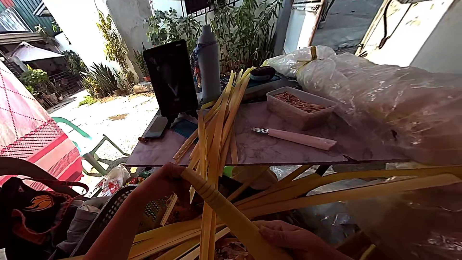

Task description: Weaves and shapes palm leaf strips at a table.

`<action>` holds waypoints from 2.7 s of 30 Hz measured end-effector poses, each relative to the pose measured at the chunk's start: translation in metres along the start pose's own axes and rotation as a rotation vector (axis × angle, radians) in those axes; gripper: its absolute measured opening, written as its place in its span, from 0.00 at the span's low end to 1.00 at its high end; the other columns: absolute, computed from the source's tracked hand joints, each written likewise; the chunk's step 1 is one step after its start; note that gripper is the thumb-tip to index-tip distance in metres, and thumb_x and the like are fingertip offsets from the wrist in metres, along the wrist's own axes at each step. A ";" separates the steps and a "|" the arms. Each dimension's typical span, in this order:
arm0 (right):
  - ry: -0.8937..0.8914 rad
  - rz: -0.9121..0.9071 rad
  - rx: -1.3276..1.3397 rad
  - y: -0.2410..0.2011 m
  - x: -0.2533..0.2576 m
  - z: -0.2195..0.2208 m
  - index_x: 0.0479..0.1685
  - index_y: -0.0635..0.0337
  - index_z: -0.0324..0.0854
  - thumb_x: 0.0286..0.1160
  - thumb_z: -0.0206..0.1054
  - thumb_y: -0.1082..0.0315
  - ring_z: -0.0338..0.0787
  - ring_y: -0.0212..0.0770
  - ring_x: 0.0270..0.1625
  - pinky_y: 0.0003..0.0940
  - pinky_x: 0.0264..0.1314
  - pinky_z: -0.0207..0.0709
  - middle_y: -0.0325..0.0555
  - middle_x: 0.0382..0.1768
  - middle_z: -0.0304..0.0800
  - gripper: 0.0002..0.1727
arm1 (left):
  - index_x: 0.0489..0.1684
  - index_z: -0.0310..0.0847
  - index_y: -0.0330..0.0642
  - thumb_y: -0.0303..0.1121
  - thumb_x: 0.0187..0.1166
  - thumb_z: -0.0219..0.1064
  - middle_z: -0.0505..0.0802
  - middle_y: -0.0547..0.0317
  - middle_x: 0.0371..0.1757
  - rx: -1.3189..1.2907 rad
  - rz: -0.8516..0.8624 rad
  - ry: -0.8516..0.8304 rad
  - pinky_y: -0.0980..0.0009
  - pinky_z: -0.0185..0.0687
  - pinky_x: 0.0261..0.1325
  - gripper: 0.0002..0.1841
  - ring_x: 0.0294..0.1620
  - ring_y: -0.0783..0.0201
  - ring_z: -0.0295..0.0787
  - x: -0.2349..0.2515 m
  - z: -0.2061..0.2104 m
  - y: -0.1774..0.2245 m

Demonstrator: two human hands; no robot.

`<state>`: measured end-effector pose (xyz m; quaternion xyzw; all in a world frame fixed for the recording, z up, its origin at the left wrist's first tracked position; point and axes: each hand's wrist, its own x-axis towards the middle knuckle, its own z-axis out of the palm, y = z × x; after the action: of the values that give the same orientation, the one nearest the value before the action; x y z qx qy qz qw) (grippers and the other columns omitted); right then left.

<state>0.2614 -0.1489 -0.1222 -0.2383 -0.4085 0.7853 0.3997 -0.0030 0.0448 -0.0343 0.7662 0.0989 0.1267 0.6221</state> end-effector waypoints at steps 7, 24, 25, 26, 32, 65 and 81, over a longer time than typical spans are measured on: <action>0.001 -0.004 -0.097 -0.021 0.056 0.016 0.69 0.56 0.74 0.83 0.64 0.49 0.97 0.42 0.53 0.35 0.61 0.90 0.43 0.49 0.97 0.25 | 0.38 0.91 0.50 0.23 0.86 0.57 0.98 0.68 0.32 0.030 0.092 -0.135 0.78 0.92 0.41 0.15 0.32 0.76 0.95 0.010 -0.017 -0.003; 0.076 -0.171 -0.802 -0.037 0.056 0.023 0.80 0.63 0.67 0.81 0.69 0.54 0.87 0.28 0.57 0.24 0.61 0.80 0.44 0.58 0.87 0.33 | 0.37 0.92 0.54 0.25 0.85 0.59 0.98 0.68 0.32 0.079 0.032 0.033 0.77 0.93 0.41 0.14 0.32 0.75 0.96 -0.009 -0.015 0.012; 0.180 -0.326 -0.952 -0.040 0.059 0.028 0.83 0.66 0.67 0.80 0.69 0.50 0.86 0.32 0.60 0.26 0.64 0.79 0.51 0.62 0.87 0.38 | 0.35 0.91 0.53 0.23 0.84 0.57 0.98 0.69 0.31 0.103 0.010 0.041 0.78 0.93 0.42 0.16 0.32 0.76 0.96 -0.006 -0.008 0.017; 0.299 -0.497 -1.076 -0.042 0.063 0.033 0.81 0.66 0.71 0.80 0.68 0.47 0.88 0.33 0.63 0.26 0.66 0.81 0.53 0.62 0.88 0.38 | 0.35 0.89 0.50 0.20 0.83 0.57 0.97 0.71 0.32 0.127 -0.013 0.050 0.78 0.93 0.43 0.16 0.33 0.76 0.96 -0.004 0.000 0.022; 0.733 -1.232 -1.489 -0.045 0.097 0.047 0.45 0.63 0.91 0.81 0.65 0.56 0.89 0.32 0.44 0.15 0.49 0.80 0.45 0.37 0.91 0.18 | 0.38 0.88 0.34 0.15 0.78 0.59 0.95 0.72 0.35 0.348 0.090 0.253 0.82 0.89 0.52 0.10 0.40 0.83 0.93 0.008 0.039 0.030; 1.240 0.303 -1.707 -0.256 0.031 -0.216 0.52 0.82 0.84 0.79 0.67 0.78 0.81 0.82 0.66 0.77 0.67 0.68 0.85 0.55 0.84 0.12 | 0.29 0.92 0.64 0.28 0.69 0.66 0.93 0.78 0.28 -0.020 0.420 0.677 0.85 0.81 0.34 0.12 0.28 0.85 0.85 -0.059 -0.107 0.008; 1.304 0.029 -1.746 -0.243 0.030 -0.230 0.47 0.81 0.84 0.80 0.65 0.78 0.83 0.86 0.58 0.82 0.57 0.70 0.85 0.48 0.85 0.09 | 0.31 0.84 0.59 0.25 0.72 0.55 0.91 0.78 0.28 0.021 0.179 0.839 0.84 0.79 0.33 0.14 0.25 0.84 0.82 -0.084 -0.126 -0.003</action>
<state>0.5105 0.0640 -0.0489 -0.8153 -0.5321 -0.0484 0.2231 -0.1223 0.1362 -0.0185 0.6602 0.2776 0.4799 0.5068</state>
